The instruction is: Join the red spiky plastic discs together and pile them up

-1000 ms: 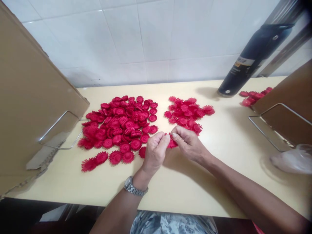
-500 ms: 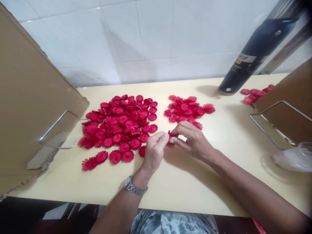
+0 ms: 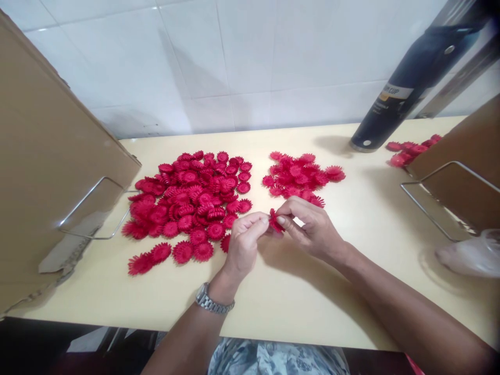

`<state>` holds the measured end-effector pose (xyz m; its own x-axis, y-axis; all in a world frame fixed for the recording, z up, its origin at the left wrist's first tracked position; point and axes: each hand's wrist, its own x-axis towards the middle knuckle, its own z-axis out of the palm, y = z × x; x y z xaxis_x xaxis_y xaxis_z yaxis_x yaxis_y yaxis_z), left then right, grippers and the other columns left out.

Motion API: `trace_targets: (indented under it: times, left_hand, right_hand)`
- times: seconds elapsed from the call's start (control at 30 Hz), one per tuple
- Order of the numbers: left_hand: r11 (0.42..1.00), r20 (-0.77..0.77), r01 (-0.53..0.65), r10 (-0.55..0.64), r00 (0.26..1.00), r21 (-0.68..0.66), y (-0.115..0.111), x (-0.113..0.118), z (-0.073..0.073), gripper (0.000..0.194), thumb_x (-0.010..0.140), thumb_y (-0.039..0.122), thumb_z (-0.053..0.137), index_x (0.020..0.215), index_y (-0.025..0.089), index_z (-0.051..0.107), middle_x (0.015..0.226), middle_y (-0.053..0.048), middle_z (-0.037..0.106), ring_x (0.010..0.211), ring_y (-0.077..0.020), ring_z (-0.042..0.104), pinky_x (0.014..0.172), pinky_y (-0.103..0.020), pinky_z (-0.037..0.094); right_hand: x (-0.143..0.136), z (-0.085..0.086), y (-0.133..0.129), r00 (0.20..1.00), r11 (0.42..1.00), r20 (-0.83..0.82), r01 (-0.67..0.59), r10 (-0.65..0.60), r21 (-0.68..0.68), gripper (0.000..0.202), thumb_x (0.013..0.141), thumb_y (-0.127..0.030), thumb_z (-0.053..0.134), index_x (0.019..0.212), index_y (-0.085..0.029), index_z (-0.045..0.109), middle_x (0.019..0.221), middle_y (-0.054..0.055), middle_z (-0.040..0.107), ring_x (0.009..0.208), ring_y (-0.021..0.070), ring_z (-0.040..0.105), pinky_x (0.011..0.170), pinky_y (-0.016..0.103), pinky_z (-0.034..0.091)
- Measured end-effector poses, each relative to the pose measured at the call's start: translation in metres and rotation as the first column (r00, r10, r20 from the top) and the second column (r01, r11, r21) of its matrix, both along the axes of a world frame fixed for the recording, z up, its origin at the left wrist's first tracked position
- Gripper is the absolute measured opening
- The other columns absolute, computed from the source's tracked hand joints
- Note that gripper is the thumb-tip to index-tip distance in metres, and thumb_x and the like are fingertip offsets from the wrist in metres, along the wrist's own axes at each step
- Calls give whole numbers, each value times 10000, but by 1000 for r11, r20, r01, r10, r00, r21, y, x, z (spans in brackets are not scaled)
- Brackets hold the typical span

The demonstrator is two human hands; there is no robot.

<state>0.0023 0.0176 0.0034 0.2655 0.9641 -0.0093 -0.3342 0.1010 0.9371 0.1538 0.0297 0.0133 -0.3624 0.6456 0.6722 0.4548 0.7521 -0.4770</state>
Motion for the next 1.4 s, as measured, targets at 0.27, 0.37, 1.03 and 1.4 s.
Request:
trace_targets:
  times: [0.27,0.37,1.03,1.4]
  left_hand:
    - [994,-115,-86,93,989,68,-3,0,1,139,738,232,585,626,150,598,591,7,569,603,-119,526,602,-243,416]
    - [988,-127,-118,130,983,97,-2,-1,2,103,730,192,575,640,151,603,572,25,552,568,-96,494,569,-223,385]
    - [986,93,-16,32,995,-164,1,-1,6,164,653,269,674,584,126,631,546,8,541,521,-108,526,564,-259,458]
    - [984,109,4,15,994,-176,0,-2,9,203,627,295,688,550,131,596,535,7,511,544,-123,530,615,-303,495]
  right_hand:
    - [0,-5,1,991,981,129,12,-38,194,153,845,-65,457,769,-190,500,662,26,511,628,145,436,568,277,380]
    - [1,-6,1,987,976,155,12,-46,216,159,850,-62,445,765,-186,499,663,26,504,634,145,416,586,280,382]
    - [4,-2,3,994,995,108,-24,14,92,134,874,-127,468,762,-190,507,654,26,515,618,141,459,553,270,383]
    - [4,2,3,995,997,83,-55,50,60,132,881,-140,463,768,-185,515,661,29,523,613,137,469,549,262,397]
